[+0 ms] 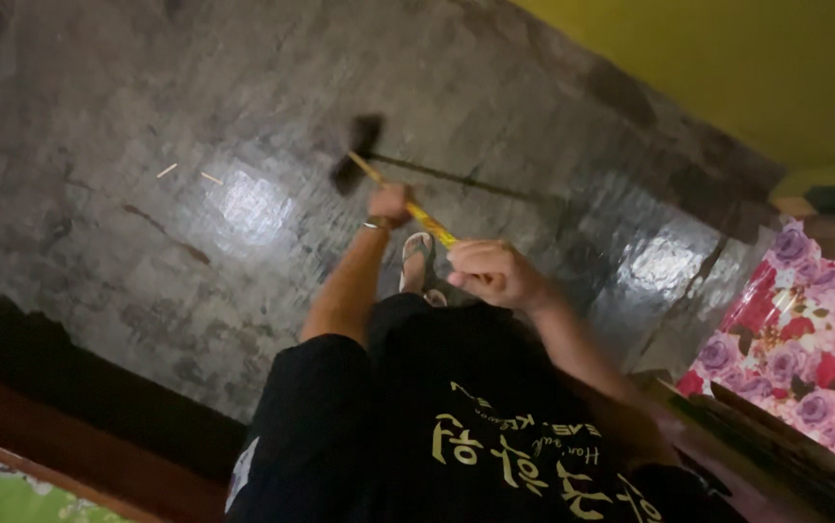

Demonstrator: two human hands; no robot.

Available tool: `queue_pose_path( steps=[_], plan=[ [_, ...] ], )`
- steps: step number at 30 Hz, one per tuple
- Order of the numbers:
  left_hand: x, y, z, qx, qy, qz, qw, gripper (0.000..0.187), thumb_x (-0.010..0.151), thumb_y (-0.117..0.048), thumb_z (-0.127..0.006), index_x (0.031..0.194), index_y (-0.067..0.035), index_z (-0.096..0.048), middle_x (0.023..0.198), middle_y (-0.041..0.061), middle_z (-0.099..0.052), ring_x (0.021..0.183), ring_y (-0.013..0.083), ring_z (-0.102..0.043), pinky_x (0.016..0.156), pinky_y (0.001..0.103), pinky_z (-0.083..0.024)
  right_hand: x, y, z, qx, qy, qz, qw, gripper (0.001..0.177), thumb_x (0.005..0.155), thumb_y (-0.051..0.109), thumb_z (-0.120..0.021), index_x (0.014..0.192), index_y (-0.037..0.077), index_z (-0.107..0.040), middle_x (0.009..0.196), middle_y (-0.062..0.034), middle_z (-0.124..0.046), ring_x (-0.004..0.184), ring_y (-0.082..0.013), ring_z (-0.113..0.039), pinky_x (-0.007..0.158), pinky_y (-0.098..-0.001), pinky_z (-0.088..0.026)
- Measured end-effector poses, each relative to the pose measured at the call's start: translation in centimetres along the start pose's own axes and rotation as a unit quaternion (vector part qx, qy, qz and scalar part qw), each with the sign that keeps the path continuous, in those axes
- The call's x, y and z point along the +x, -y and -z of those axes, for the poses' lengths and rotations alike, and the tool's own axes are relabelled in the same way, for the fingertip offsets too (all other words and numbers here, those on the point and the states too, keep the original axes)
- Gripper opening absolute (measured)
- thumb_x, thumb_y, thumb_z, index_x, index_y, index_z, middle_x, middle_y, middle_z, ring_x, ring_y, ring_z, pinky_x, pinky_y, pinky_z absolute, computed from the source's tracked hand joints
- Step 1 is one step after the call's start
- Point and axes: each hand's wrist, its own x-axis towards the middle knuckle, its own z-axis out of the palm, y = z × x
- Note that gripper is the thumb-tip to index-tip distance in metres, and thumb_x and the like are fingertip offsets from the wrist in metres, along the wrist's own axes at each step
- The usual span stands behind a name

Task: The person sweeps the floor using a small broom, moving across a floral-patterned surface and then onto a concrete floor while sweeping debris into a corner.

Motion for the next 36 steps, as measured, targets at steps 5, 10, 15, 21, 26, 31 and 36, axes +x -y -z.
queue_pose_path(
  steps=[5, 10, 15, 21, 26, 31, 36],
  plan=[
    [0.6, 1.6, 1.4, 0.058, -0.083, 0.027, 0.995, 0.017, 0.062, -0.026, -0.066, 0.064, -0.011, -0.057, 0.066, 0.012, -0.058, 0.068, 0.0351, -0.057, 0.074, 0.049, -0.04, -0.7, -2.3, 0.9, 0.017, 0.042, -0.064, 0.997, 0.033, 0.087, 0.01, -0.06, 0.061, 0.002, -0.042, 0.056, -0.008, -0.039, 0.056, -0.0162, -0.042, 0.082, -0.0361, -0.053],
    [2.8, -8.6, -2.1, -0.121, -0.182, -0.096, 0.971, 0.01, 0.065, -0.015, -0.066, 0.07, -0.008, -0.061, 0.068, 0.015, -0.059, 0.064, 0.0362, -0.056, 0.055, 0.045, -0.044, -1.1, 5.8, 7.7, -0.015, -0.042, -0.08, 0.996, 0.026, 0.088, 0.011, -0.054, 0.065, 0.0, -0.05, 0.063, -0.0066, -0.051, 0.063, -0.0168, -0.054, 0.068, -0.0329, -0.049],
    [3.0, -21.1, -4.6, -0.223, -0.13, -0.151, 0.954, 0.028, 0.063, -0.024, -0.07, 0.081, -0.004, -0.065, 0.072, 0.018, -0.062, 0.067, 0.0349, -0.059, 0.061, 0.045, -0.045, 0.9, 8.6, 9.5, -0.054, 0.003, -0.129, 0.99, 0.036, 0.078, 0.009, -0.057, 0.047, 0.009, -0.039, 0.046, 0.0015, -0.04, 0.04, -0.0086, -0.038, 0.041, -0.025, -0.033],
    [3.5, -20.9, -3.3, -0.336, 0.059, -0.123, 0.932, 0.036, 0.059, -0.03, -0.07, 0.088, -0.009, -0.068, 0.081, 0.017, -0.065, 0.074, 0.0337, -0.061, 0.065, 0.04, -0.048, 5.7, 5.9, 6.0, -0.113, 0.029, -0.127, 0.985, 0.037, 0.08, 0.01, -0.061, 0.053, 0.003, -0.036, 0.049, -0.0039, -0.036, 0.043, -0.0145, -0.035, 0.044, -0.0311, -0.029],
    [2.0, -7.9, -1.5, -0.191, 0.026, -0.102, 0.976, 0.034, 0.058, -0.037, -0.07, 0.076, -0.008, -0.068, 0.075, 0.017, -0.065, 0.074, 0.0335, -0.061, 0.067, 0.044, -0.046, 6.9, 3.3, 3.7, -0.002, 0.048, -0.05, 0.998, 0.028, 0.081, 0.009, -0.061, 0.06, 0.002, -0.044, 0.058, -0.0051, -0.048, 0.052, -0.0189, -0.045, 0.053, -0.033, -0.037],
    [2.3, 2.5, 2.6, -0.053, 0.012, 0.104, 0.993, 0.019, 0.067, -0.029, -0.063, 0.076, -0.012, -0.064, 0.078, 0.014, -0.063, 0.077, 0.0363, -0.06, 0.069, 0.046, -0.046, 6.1, -1.5, 1.7, 0.019, 0.039, -0.019, 0.999, 0.016, 0.083, 0.007, -0.061, 0.076, -0.004, -0.052, 0.075, -0.0137, -0.057, 0.074, -0.0273, -0.058, 0.077, -0.0373, -0.047],
    [3.6, 1.1, 2.0, 0.054, -0.161, 0.066, 0.983, 0.013, 0.06, -0.021, -0.064, 0.063, -0.01, -0.056, 0.067, 0.011, -0.059, 0.071, 0.0339, -0.057, 0.072, 0.048, -0.044, 2.7, -2.6, 4.9, 0.034, 0.04, -0.068, 0.996, 0.013, 0.083, 0.005, -0.061, 0.078, -0.005, -0.055, 0.075, -0.013, -0.059, 0.081, -0.0251, -0.061, 0.087, -0.0389, -0.048]
  ],
)
